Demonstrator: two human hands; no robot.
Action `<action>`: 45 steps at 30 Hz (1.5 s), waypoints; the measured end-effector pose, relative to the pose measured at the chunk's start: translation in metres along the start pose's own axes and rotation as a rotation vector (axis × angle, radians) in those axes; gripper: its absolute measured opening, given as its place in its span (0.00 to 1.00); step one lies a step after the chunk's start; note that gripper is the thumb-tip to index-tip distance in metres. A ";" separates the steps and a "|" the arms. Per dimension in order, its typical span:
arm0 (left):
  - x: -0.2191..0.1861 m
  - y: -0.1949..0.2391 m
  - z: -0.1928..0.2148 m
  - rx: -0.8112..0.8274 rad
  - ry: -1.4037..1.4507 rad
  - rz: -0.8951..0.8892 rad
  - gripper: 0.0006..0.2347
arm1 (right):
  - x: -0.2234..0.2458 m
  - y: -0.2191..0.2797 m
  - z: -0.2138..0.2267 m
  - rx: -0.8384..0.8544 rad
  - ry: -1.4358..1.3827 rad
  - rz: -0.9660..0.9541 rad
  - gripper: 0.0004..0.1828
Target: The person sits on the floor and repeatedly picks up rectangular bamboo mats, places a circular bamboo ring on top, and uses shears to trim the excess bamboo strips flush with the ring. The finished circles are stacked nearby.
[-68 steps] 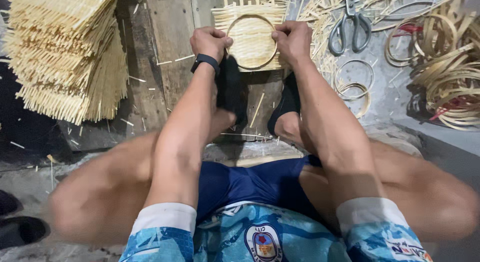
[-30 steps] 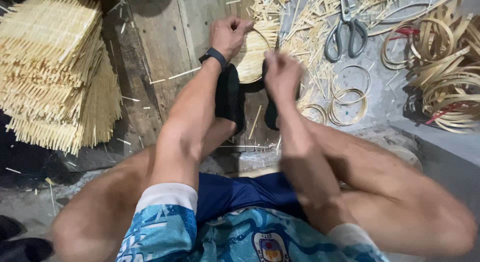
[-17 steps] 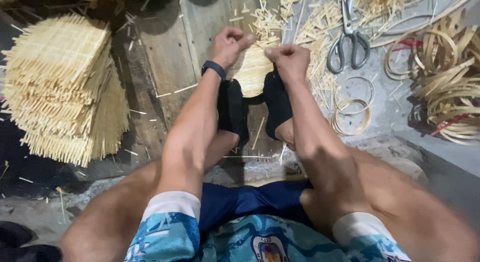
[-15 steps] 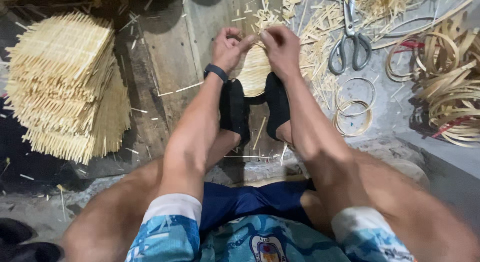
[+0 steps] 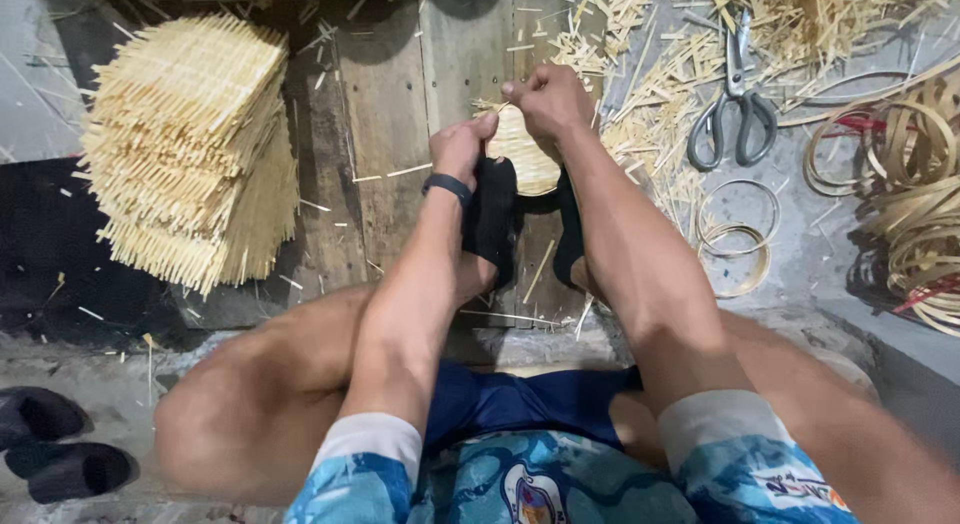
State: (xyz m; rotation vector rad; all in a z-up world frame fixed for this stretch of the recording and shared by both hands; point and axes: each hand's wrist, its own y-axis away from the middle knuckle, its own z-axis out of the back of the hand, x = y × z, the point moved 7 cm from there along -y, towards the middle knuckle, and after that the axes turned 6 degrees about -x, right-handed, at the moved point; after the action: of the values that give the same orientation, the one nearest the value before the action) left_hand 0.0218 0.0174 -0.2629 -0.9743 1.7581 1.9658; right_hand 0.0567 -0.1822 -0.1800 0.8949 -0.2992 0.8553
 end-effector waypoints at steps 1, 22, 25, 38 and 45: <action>-0.007 -0.002 0.000 0.030 -0.010 0.035 0.12 | -0.005 -0.007 -0.002 0.018 -0.024 -0.004 0.25; -0.072 0.172 -0.040 0.507 -1.307 -1.548 0.13 | -0.267 0.018 0.198 -0.522 0.360 0.347 0.29; -0.067 0.156 -0.027 0.263 -1.156 -1.264 0.18 | -0.307 -0.010 0.175 -0.572 0.293 0.258 0.35; -0.064 0.130 -0.070 0.149 -0.860 -1.253 0.39 | -0.177 0.107 0.148 -0.132 -0.783 -0.079 0.13; -0.059 0.123 -0.066 0.305 -0.850 -1.311 0.39 | -0.097 0.147 0.074 0.061 -0.740 -0.055 0.17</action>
State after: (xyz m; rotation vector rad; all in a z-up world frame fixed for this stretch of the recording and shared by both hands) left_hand 0.0016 -0.0576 -0.1330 -0.6787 0.5614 0.9252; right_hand -0.1091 -0.2423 -0.1057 1.2519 -0.8864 0.4537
